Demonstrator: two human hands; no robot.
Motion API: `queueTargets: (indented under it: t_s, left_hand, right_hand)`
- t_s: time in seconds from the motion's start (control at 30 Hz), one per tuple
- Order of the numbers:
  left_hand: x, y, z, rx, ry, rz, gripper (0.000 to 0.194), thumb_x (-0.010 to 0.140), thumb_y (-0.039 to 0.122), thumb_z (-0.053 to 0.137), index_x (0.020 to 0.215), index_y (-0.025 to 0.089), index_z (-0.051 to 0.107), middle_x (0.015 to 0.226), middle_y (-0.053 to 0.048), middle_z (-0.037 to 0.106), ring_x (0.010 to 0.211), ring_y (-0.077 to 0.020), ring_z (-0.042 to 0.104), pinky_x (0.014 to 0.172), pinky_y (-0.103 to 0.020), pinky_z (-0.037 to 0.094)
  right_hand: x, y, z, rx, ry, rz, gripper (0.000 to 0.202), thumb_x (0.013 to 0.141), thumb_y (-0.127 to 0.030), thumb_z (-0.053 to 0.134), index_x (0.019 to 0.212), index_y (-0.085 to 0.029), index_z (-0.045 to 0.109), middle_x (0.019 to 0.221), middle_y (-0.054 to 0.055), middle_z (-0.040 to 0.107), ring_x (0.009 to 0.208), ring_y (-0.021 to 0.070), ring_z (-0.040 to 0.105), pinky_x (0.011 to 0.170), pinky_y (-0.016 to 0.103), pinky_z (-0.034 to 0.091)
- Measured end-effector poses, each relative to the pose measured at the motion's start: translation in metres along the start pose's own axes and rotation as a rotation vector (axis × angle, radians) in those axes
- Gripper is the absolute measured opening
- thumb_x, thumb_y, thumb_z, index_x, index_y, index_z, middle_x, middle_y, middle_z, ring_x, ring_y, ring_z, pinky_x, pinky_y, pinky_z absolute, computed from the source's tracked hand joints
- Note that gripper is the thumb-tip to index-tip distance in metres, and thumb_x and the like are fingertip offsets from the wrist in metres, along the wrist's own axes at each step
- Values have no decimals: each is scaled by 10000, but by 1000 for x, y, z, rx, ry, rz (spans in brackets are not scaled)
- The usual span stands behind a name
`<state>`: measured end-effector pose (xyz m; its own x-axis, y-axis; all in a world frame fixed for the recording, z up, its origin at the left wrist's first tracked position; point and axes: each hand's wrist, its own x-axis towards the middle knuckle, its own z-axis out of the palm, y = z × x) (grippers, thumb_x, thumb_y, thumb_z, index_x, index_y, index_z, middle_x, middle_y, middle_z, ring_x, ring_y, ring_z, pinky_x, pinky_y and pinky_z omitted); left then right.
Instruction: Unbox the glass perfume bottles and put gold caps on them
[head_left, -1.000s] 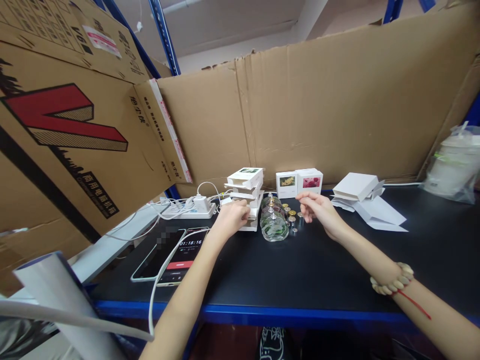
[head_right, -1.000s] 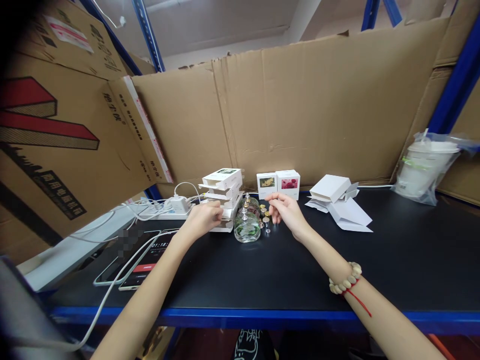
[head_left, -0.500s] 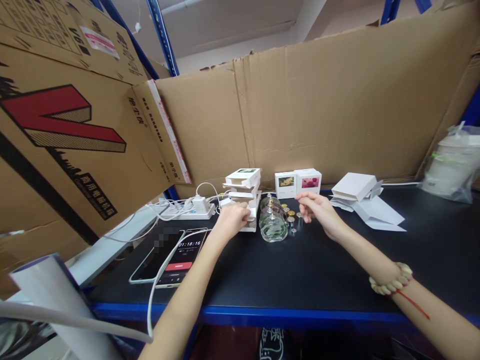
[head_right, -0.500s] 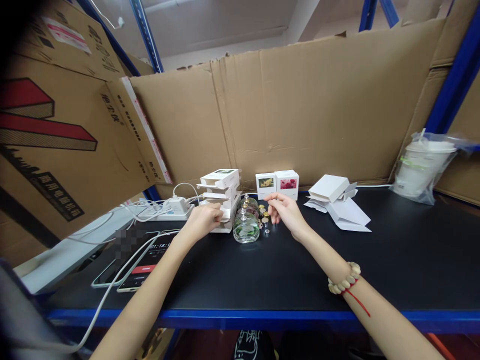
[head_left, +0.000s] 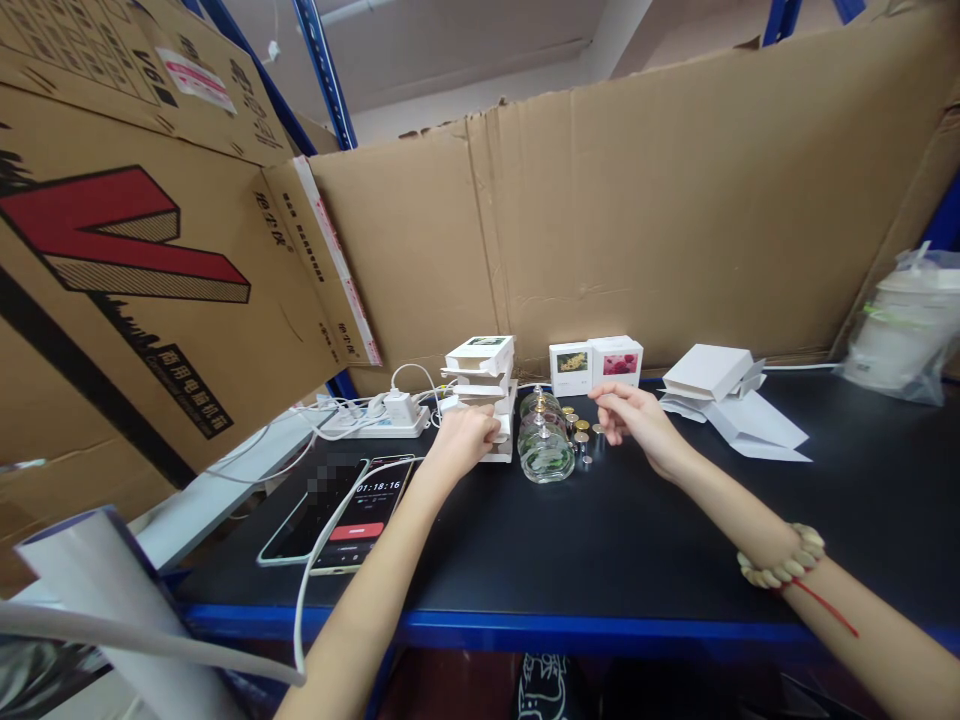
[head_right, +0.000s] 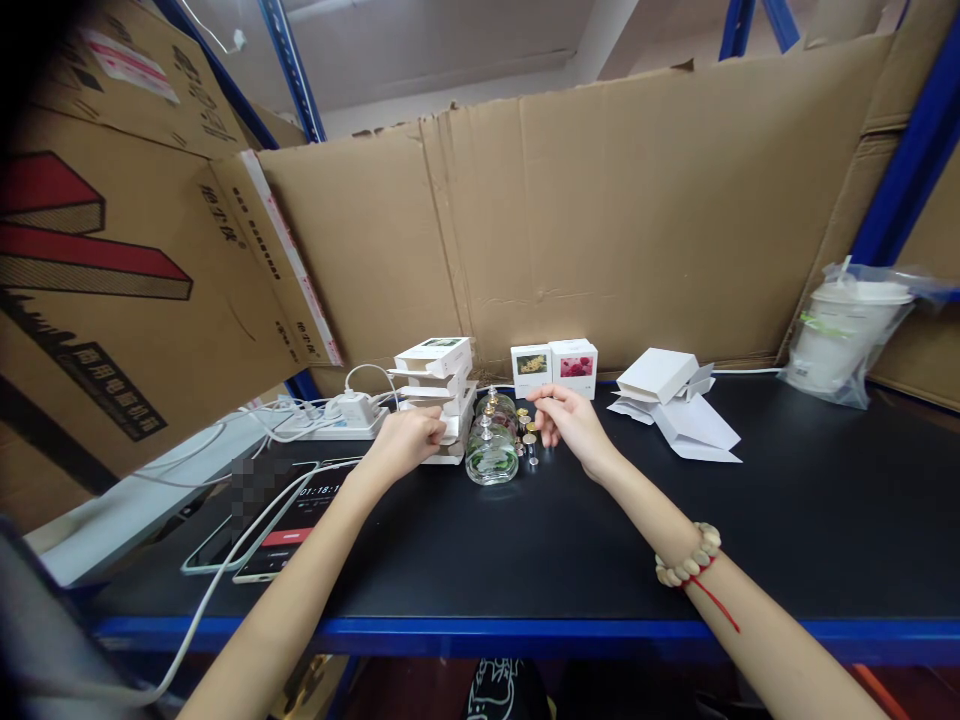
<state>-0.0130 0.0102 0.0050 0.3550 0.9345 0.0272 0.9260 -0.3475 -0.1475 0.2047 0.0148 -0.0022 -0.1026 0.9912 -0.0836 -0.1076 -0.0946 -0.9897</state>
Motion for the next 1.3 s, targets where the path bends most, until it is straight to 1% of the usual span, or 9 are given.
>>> queueTargets:
  t_s: [0.33, 0.43, 0.5, 0.6, 0.67, 0.83, 1.07, 1.17, 1.3]
  left_hand:
    - [-1, 1, -3, -47, -59, -29, 146, 654, 49, 542, 555, 155, 559, 710, -2, 596, 648, -135, 551, 475, -227, 201]
    - [-3, 0, -5, -73, -56, -35, 101, 654, 114, 599, 568, 164, 585, 713, 10, 615, 650, -133, 561, 476, -217, 229]
    - [-5, 0, -7, -88, -42, -40, 114, 662, 216, 640, 568, 167, 598, 715, 9, 625, 654, -140, 568, 476, -218, 239]
    - [-7, 1, -9, -97, 2, -56, 262, 726, 359, 597, 553, 162, 610, 706, -10, 630, 647, -152, 573, 472, -229, 238]
    - [-7, 2, -9, -96, 32, -63, 328, 770, 385, 543, 547, 158, 620, 693, -24, 630, 635, -155, 572, 473, -234, 237]
    - [-6, 1, -9, -85, 88, -74, 409, 814, 405, 471, 540, 157, 646, 631, -48, 628, 600, -163, 560, 463, -235, 219]
    - [-6, -4, -5, -74, 157, -85, 455, 820, 402, 442, 491, 154, 635, 560, -65, 626, 545, -162, 539, 448, -229, 173]
    - [-6, -4, -3, -72, 216, -66, 439, 816, 378, 445, 484, 152, 623, 537, -58, 614, 531, -155, 530, 449, -228, 168]
    - [-6, -3, -2, -68, 338, -35, 431, 827, 332, 412, 486, 146, 599, 539, -44, 604, 509, -133, 515, 449, -229, 164]
  right_hand:
    - [0, 0, 0, -20, -9, -2, 232, 534, -332, 525, 695, -166, 520, 422, -76, 476, 302, 48, 395, 337, 176, 270]
    - [0, 0, 1, -25, -19, -4, 232, 532, -334, 521, 693, -167, 518, 421, -77, 475, 301, 47, 393, 336, 177, 267]
    - [0, 1, 1, -27, -23, -4, 234, 527, -335, 517, 690, -168, 516, 419, -78, 474, 299, 47, 391, 334, 178, 263]
    - [0, 2, 1, -30, -21, -3, 243, 516, -335, 515, 692, -168, 517, 421, -78, 480, 299, 46, 393, 333, 178, 264]
    - [1, 2, 1, -30, -18, -5, 247, 515, -337, 517, 695, -167, 519, 424, -78, 484, 301, 46, 396, 335, 178, 268]
    - [0, 0, 2, -30, -23, -9, 225, 527, -331, 526, 685, -171, 521, 417, -78, 473, 298, 48, 391, 333, 184, 272]
    - [0, 1, 1, -28, -22, -1, 223, 525, -328, 530, 679, -167, 525, 414, -77, 481, 296, 47, 393, 332, 178, 265]
    - [0, 2, 1, -33, -25, -6, 220, 532, -327, 526, 682, -166, 525, 417, -74, 481, 297, 49, 393, 332, 180, 262]
    - [0, 2, 1, -40, -34, -13, 210, 544, -328, 526, 679, -168, 520, 422, -73, 471, 300, 51, 389, 331, 181, 261]
